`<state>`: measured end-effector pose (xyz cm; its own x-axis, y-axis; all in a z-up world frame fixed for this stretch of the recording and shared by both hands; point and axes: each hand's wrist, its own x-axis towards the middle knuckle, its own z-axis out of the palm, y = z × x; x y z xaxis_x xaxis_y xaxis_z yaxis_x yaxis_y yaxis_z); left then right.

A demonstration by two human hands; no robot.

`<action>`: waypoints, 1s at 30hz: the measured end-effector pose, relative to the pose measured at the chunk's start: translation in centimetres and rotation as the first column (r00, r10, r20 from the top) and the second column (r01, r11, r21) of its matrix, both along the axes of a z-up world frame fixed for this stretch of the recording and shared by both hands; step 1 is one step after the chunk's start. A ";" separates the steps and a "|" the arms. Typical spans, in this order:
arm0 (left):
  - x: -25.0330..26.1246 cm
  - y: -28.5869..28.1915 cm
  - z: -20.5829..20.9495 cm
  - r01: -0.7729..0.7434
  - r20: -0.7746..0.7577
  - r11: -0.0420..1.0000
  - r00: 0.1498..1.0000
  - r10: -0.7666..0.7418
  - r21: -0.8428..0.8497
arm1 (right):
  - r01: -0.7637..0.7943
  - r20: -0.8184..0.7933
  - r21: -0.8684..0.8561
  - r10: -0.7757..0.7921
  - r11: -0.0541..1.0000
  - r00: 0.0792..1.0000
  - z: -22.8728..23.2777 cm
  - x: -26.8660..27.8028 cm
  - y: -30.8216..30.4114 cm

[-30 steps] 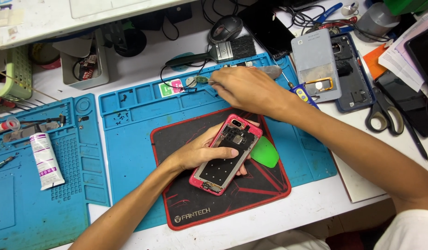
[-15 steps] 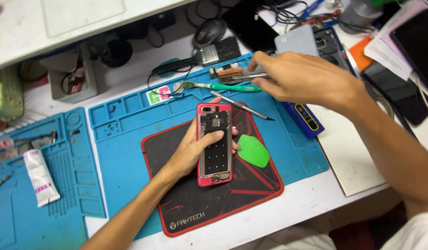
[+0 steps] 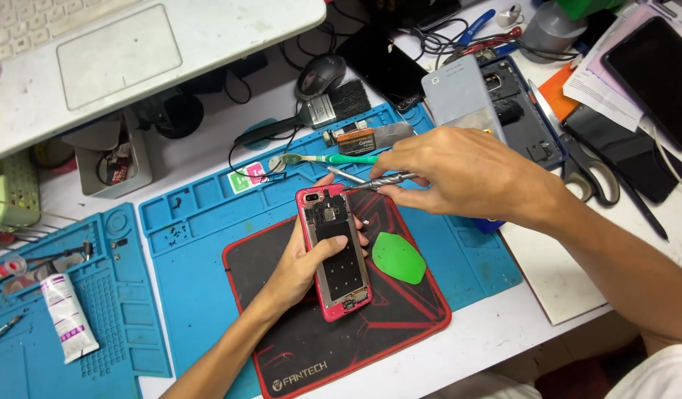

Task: The person uses a screwdriver to remove screws from the back of a pink smartphone placed on a red mousepad. They then use a metal prying tool to carefully lift and separate the phone's back cover from the frame, working around the edges to detach it.

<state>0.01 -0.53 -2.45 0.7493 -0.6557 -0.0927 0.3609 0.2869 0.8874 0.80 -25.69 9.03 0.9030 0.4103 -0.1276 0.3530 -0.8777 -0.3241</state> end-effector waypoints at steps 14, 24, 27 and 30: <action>-0.5 0.1 0.3 -0.042 0.026 0.999 0.999 0.041 0.024 | -0.094 -0.251 -0.161 0.051 0.982 0.967 2.7 3.4 2.3; -0.3 0.0 0.3 -0.052 0.013 0.998 0.999 0.052 -0.041 | -0.122 -0.258 -0.055 0.104 0.991 0.960 2.4 4.4 2.1; -0.3 0.2 0.6 -0.030 -0.006 0.999 1.000 0.030 0.019 | -0.115 -0.266 -0.129 0.078 0.985 0.961 2.3 4.0 2.1; -0.2 0.2 0.5 -0.027 -0.003 0.997 1.000 0.027 0.075 | -0.124 -0.243 -0.153 0.085 0.980 0.966 2.2 3.7 2.1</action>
<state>-0.19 -0.33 -2.00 0.7661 -0.6264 -0.1438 0.3577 0.2296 0.9052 4.54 -23.61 11.22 0.7930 0.4561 -0.4039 0.3774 -0.8882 -0.2621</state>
